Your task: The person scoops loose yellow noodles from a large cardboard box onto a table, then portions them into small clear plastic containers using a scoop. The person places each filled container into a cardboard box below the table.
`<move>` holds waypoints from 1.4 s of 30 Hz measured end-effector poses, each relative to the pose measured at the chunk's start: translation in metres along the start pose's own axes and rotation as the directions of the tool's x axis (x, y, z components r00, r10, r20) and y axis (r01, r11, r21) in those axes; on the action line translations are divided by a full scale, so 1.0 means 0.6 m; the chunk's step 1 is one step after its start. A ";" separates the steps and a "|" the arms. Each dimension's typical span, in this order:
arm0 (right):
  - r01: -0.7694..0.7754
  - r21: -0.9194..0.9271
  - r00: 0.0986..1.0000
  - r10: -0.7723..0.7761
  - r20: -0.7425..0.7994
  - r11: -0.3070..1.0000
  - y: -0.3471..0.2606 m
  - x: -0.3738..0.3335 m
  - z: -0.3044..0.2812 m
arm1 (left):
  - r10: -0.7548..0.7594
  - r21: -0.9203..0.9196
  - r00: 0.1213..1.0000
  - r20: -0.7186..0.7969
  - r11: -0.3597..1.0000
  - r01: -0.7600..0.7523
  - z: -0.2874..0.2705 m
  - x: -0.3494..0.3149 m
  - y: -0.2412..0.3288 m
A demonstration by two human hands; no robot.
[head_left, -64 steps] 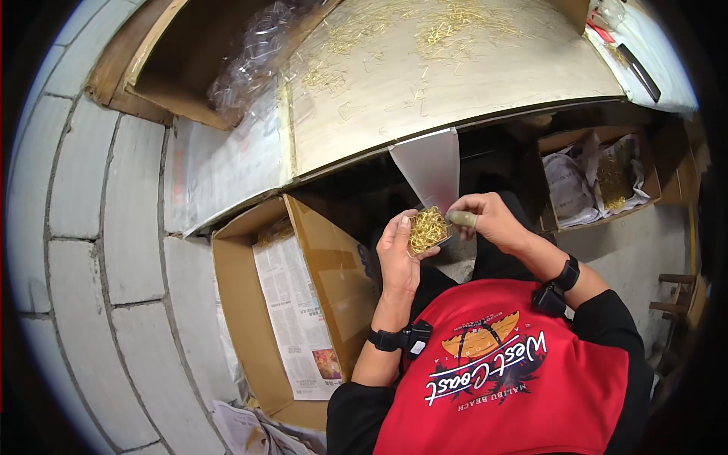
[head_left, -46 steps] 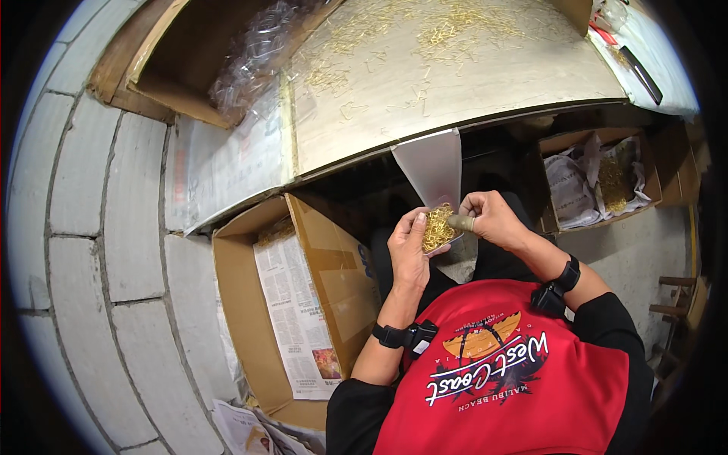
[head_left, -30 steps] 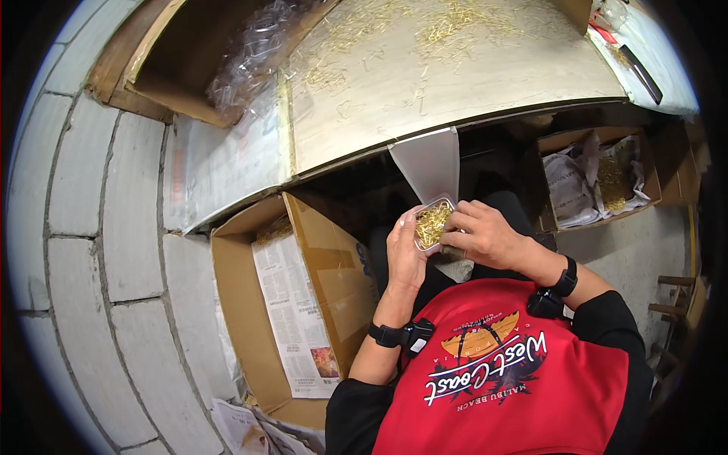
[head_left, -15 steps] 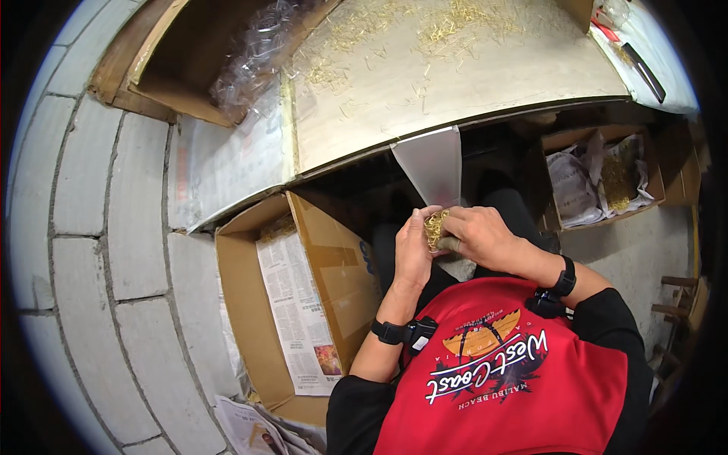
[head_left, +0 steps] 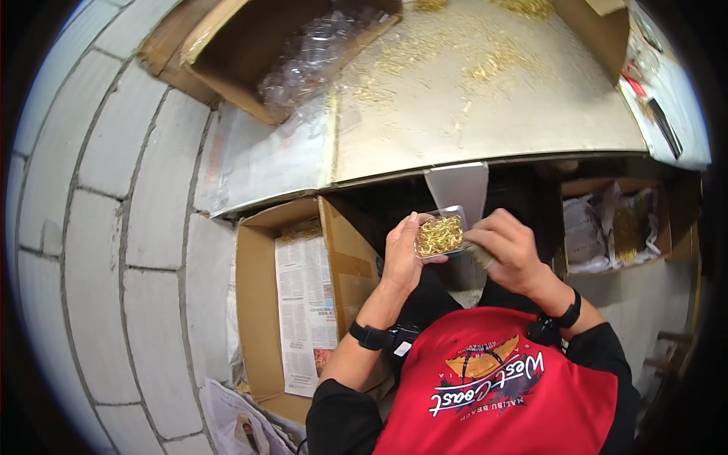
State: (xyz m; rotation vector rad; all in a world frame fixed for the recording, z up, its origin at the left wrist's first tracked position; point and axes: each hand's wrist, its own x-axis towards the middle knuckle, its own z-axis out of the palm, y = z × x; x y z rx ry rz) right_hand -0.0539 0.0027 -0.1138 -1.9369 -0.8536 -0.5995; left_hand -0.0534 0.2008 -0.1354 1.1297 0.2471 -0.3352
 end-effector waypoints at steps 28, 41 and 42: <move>-0.152 -0.239 0.781 0.265 0.566 0.959 0.014 0.032 0.132 | -0.119 -0.119 0.771 -0.626 0.991 0.057 -0.470 0.014 -0.073; -0.101 -0.313 0.974 0.157 0.161 0.944 0.124 0.225 0.093 | 0.554 0.686 0.704 -0.444 0.716 -0.130 -0.430 0.004 0.094; -0.111 -0.359 0.981 0.160 0.108 0.927 0.180 0.252 0.103 | 0.585 0.676 0.704 -0.403 0.709 -0.202 -0.388 0.018 0.140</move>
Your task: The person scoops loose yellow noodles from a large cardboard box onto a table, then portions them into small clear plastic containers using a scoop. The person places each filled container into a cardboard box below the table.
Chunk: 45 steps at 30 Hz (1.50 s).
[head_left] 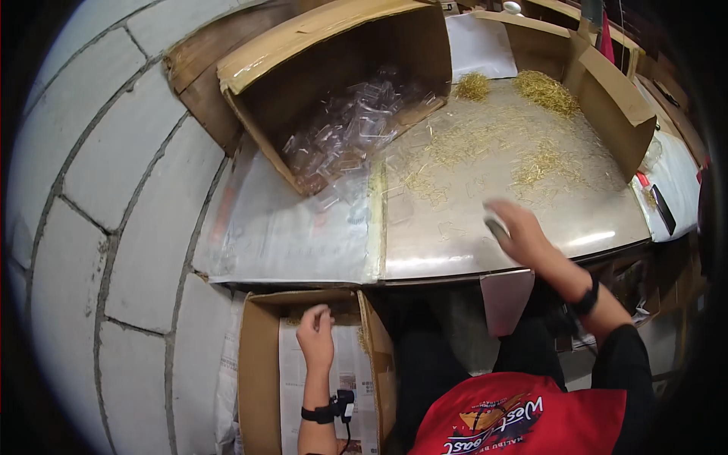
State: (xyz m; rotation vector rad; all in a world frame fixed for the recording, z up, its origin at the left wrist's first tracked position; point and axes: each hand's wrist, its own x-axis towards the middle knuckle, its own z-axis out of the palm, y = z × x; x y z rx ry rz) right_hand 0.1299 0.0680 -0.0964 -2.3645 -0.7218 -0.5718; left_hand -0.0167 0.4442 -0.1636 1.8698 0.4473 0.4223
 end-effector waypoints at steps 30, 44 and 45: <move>-0.313 0.007 0.936 0.307 0.169 0.950 0.077 -0.089 0.021 | -0.345 -0.383 0.600 0.722 0.523 0.762 0.221 -0.214 -0.030; -0.038 -0.162 0.997 0.048 0.060 0.986 -0.027 -0.145 0.074 | -0.285 -0.220 0.415 0.864 0.528 0.820 0.407 -0.265 -0.075; -0.054 -0.155 0.993 0.070 0.094 0.986 -0.026 -0.151 0.056 | -0.301 -0.179 0.389 0.871 0.543 0.820 0.410 -0.265 -0.066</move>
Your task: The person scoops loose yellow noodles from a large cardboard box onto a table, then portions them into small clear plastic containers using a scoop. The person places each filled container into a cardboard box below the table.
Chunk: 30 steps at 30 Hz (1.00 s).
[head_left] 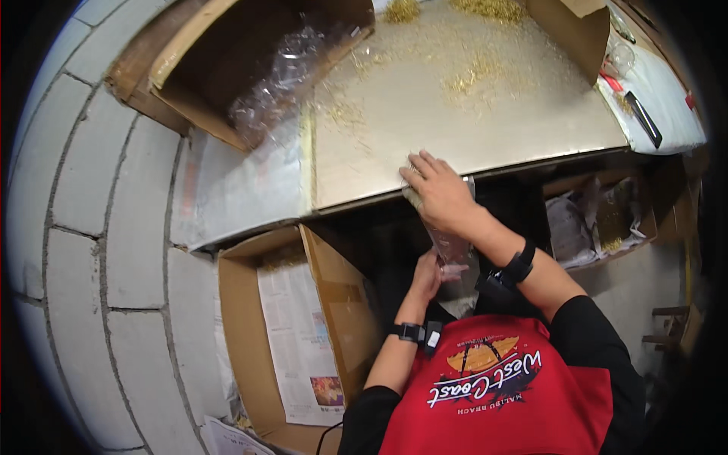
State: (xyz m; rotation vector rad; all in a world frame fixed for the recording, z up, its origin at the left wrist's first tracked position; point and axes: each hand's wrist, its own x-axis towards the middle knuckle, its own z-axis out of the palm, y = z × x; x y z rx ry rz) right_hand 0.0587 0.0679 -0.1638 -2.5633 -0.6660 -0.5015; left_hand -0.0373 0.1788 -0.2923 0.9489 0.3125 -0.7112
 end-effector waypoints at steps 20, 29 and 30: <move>-0.067 0.450 0.973 -0.042 0.229 0.891 0.045 -0.196 -0.076 | 0.103 -0.185 0.994 0.027 0.978 -0.096 -0.026 0.016 -0.065; -0.077 0.466 0.908 -0.131 0.397 0.881 0.010 -0.262 -0.004 | 0.128 -0.145 0.991 -0.033 0.981 -0.131 -0.023 -0.018 -0.072; -0.122 0.477 0.915 -0.088 0.395 0.870 0.006 -0.259 -0.010 | 0.108 -0.157 0.994 -0.028 0.981 -0.111 -0.027 -0.027 -0.073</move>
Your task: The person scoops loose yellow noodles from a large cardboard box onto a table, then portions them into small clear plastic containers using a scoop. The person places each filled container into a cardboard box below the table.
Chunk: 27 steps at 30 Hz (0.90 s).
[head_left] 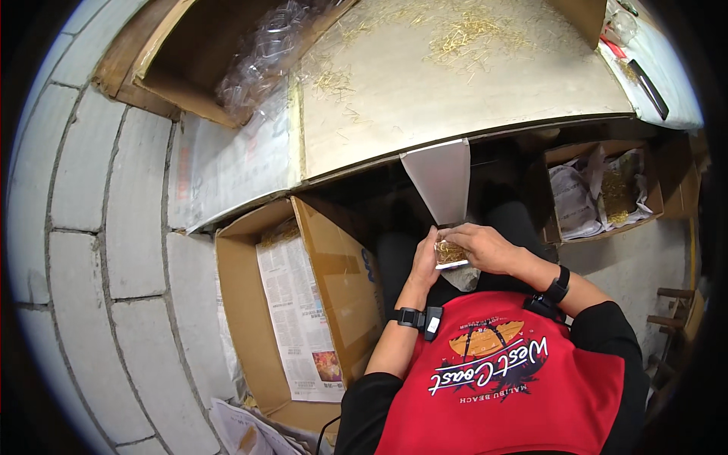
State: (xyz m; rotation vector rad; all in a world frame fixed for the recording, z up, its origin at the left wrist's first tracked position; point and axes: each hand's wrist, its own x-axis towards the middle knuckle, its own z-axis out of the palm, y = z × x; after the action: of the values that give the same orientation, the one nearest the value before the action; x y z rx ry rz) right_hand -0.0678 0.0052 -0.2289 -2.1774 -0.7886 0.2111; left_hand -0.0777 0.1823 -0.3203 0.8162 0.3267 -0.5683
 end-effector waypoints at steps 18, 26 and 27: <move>0.104 -0.200 0.978 -0.137 -0.156 0.974 -0.070 0.023 -0.012 | 0.227 0.062 0.972 -0.056 0.973 -0.224 0.101 -0.104 0.095; 0.234 -0.284 0.969 -0.247 -0.010 0.930 -0.084 0.011 -0.023 | 0.239 -0.045 0.965 -0.111 0.969 -0.245 0.082 -0.109 0.101; 0.208 -0.310 0.972 -0.230 -0.037 0.928 -0.084 0.012 -0.020 | 0.232 -0.054 0.966 -0.116 0.970 -0.239 0.081 -0.109 0.099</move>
State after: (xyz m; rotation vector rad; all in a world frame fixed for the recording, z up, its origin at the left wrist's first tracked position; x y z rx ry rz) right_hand -0.0808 0.0266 -0.1832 -2.3423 -1.0729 -0.1121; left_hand -0.0919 0.2006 -0.2220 0.8090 0.3416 -0.2892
